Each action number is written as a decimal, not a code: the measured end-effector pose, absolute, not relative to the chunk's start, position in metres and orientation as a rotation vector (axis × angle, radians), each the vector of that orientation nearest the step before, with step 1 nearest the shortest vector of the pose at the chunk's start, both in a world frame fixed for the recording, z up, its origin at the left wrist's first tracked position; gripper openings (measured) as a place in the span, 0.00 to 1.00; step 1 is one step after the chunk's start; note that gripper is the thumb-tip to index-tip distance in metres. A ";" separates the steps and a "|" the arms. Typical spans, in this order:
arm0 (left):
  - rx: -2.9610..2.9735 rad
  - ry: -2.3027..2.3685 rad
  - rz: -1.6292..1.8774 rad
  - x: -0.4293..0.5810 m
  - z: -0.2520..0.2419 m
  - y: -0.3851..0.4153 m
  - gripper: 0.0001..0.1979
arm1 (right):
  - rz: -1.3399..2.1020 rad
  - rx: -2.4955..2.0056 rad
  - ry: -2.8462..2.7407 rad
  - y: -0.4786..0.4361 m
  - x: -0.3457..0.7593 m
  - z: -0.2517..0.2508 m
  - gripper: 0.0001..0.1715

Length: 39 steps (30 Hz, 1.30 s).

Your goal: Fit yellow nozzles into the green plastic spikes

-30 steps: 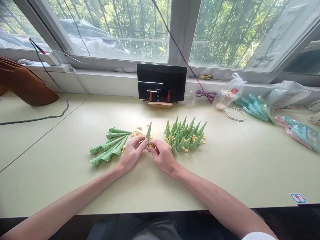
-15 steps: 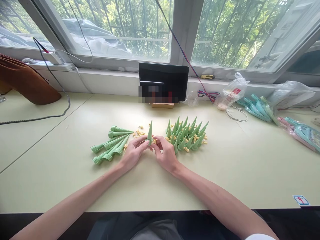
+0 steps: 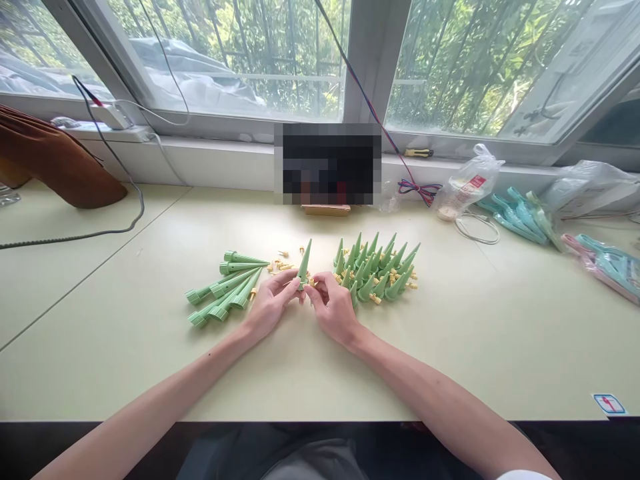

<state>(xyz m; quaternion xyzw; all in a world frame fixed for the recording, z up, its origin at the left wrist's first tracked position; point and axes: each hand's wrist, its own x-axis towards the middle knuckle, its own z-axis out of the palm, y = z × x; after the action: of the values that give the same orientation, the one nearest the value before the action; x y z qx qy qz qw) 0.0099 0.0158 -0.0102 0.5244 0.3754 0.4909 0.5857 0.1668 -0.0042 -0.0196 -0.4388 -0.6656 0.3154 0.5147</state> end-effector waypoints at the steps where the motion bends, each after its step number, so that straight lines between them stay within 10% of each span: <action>1: 1.230 0.892 1.142 0.010 -0.010 0.015 0.15 | 0.748 -1.063 -1.610 -0.004 0.167 -0.020 0.07; 39: 1.324 1.046 1.058 0.005 -0.010 0.012 0.14 | 0.643 -1.025 -1.602 -0.005 0.167 -0.020 0.08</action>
<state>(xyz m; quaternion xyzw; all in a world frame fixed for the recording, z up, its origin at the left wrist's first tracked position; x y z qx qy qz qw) 0.0049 0.0121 -0.0099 0.5580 0.4406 0.4457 0.5439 0.1667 -0.0050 -0.0202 -0.4305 -0.6732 0.2703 0.5370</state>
